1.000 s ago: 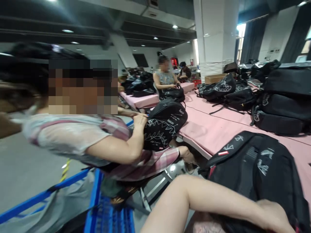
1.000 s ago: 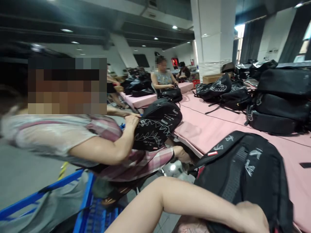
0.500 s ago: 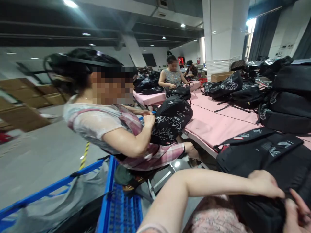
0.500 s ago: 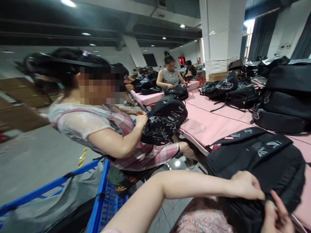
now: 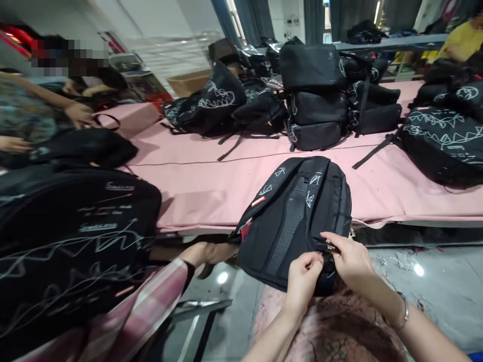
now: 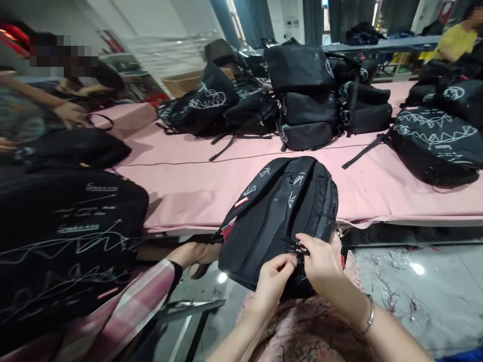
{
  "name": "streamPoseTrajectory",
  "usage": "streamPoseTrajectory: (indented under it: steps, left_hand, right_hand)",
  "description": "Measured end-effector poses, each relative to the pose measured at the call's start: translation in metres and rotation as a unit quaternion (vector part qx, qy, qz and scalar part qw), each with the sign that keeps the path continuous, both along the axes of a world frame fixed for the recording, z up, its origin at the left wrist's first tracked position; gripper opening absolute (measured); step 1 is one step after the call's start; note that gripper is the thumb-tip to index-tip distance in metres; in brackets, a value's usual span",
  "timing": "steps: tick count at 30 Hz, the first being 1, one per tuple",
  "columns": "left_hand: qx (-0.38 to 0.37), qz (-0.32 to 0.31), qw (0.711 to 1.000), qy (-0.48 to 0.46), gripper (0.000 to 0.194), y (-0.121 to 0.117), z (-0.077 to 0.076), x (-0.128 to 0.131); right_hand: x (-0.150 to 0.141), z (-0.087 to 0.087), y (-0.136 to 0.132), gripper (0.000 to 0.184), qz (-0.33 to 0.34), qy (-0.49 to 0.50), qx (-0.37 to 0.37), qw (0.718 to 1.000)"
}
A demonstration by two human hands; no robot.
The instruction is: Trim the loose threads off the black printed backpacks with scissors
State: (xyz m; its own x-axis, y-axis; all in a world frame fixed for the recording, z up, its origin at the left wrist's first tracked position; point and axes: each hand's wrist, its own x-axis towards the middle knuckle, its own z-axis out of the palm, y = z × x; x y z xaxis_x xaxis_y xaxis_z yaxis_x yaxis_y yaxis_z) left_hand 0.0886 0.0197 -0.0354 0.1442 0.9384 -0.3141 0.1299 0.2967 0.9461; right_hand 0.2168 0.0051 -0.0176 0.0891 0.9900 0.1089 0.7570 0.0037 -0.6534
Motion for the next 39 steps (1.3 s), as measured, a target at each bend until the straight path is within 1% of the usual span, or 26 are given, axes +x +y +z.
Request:
streamPoseTrajectory:
  steps: [2, 5, 7, 9, 10, 11, 13, 15, 16, 17, 19, 20, 22, 24, 26, 27, 29, 31, 32, 33, 34, 36, 39]
  left_hand:
    - [0.005, -0.003, 1.000, -0.002, 0.014, -0.003, -0.002, 0.003]
    - [0.008, -0.005, 1.000, -0.007, 0.015, -0.005, -0.003, 0.004]
    - [0.012, -0.003, 1.000, -0.002, 0.016, -0.005, -0.003, 0.003]
    - [0.013, -0.007, 1.000, 0.011, 0.016, -0.005, -0.002, 0.003]
    - [0.017, -0.011, 1.000, 0.020, 0.016, -0.006, -0.002, 0.004]
    - [0.023, -0.015, 0.999, 0.029, 0.016, -0.006, -0.003, 0.005]
    - [0.037, -0.013, 0.998, 0.045, 0.017, -0.007, -0.004, 0.007]
    - [0.038, 0.004, 0.998, 0.044, 0.015, -0.008, -0.005, 0.008]
    - [0.027, 0.015, 0.999, 0.032, 0.014, -0.007, -0.005, 0.007]
    - [0.010, 0.029, 0.999, 0.012, 0.013, -0.005, -0.005, 0.006]
    - [-0.041, 0.060, 0.996, -0.043, 0.012, 0.000, -0.003, 0.002]
    - [-0.068, 0.076, 0.992, -0.074, 0.013, 0.004, -0.001, 0.000]
    - [-0.111, 0.099, 0.981, -0.121, 0.014, 0.012, 0.005, -0.004]
    - [-0.148, 0.106, 0.971, -0.154, 0.013, 0.017, 0.011, -0.007]
    - [-0.192, 0.100, 0.956, -0.197, 0.012, 0.016, 0.018, -0.009]
    - [-0.221, 0.088, 0.944, -0.229, 0.011, 0.014, 0.020, -0.011]
    - [-0.279, 0.050, 0.909, -0.305, 0.017, 0.009, 0.024, -0.014]
    - [-0.321, 0.021, 0.872, -0.368, 0.025, 0.004, 0.025, -0.018]
    - [-0.331, 0.020, 0.861, -0.386, 0.028, 0.002, 0.024, -0.019]
    - [-0.330, 0.030, 0.857, -0.394, 0.030, 0.001, 0.023, -0.019]
    - [-0.322, 0.043, 0.861, -0.391, 0.031, -0.001, 0.022, -0.019]
    - [-0.296, 0.049, 0.882, -0.362, 0.035, -0.002, 0.019, -0.017]
    - [-0.243, 0.016, 0.926, -0.289, 0.035, -0.002, 0.014, -0.015]
  right_hand:
    - [-0.003, 0.000, -0.005, 0.049, -0.025, -0.053, 0.006, 0.998]
    - [-0.005, 0.000, -0.012, 0.048, -0.050, -0.105, 0.044, 0.992]
    - [-0.001, 0.004, -0.015, 0.046, -0.059, -0.129, 0.076, 0.987]
    - [0.008, 0.010, -0.015, 0.046, -0.058, -0.132, 0.096, 0.985]
    - [0.014, 0.014, -0.013, 0.047, -0.046, -0.120, 0.097, 0.987]
    - [0.020, 0.016, -0.010, 0.048, -0.019, -0.100, 0.090, 0.991]
    - [0.030, 0.017, -0.002, 0.049, 0.080, -0.047, 0.058, 0.994]
    - [0.037, 0.013, 0.007, 0.044, 0.183, -0.001, 0.016, 0.983]
    - [0.038, 0.010, 0.011, 0.039, 0.213, 0.014, -0.002, 0.977]
    - [0.039, 0.006, 0.014, 0.032, 0.225, 0.024, -0.015, 0.974]
    - [0.038, -0.001, 0.015, 0.020, 0.215, 0.029, -0.021, 0.976]
    - [0.036, -0.006, 0.014, 0.014, 0.205, 0.027, -0.011, 0.978]
    - [0.029, -0.017, 0.009, 0.007, 0.185, 0.027, 0.032, 0.982]
    - [0.020, -0.033, 0.002, 0.008, 0.156, 0.044, 0.093, 0.982]
    - [0.010, -0.051, -0.004, 0.015, 0.113, 0.073, 0.159, 0.978]
    - [0.006, -0.059, -0.006, 0.018, 0.095, 0.087, 0.188, 0.974]
    - [-0.001, -0.070, -0.009, 0.023, 0.083, 0.113, 0.225, 0.964]
    - [-0.004, -0.075, -0.011, 0.023, 0.094, 0.131, 0.236, 0.958]
    - [-0.004, -0.075, -0.011, 0.022, 0.102, 0.136, 0.236, 0.957]
    - [-0.004, -0.074, -0.011, 0.021, 0.108, 0.141, 0.233, 0.956]
    - [-0.003, -0.072, -0.010, 0.019, 0.112, 0.146, 0.229, 0.956]
    - [-0.001, -0.067, -0.010, 0.016, 0.121, 0.161, 0.217, 0.955]
    - [0.004, -0.061, -0.009, 0.011, 0.145, 0.195, 0.180, 0.953]
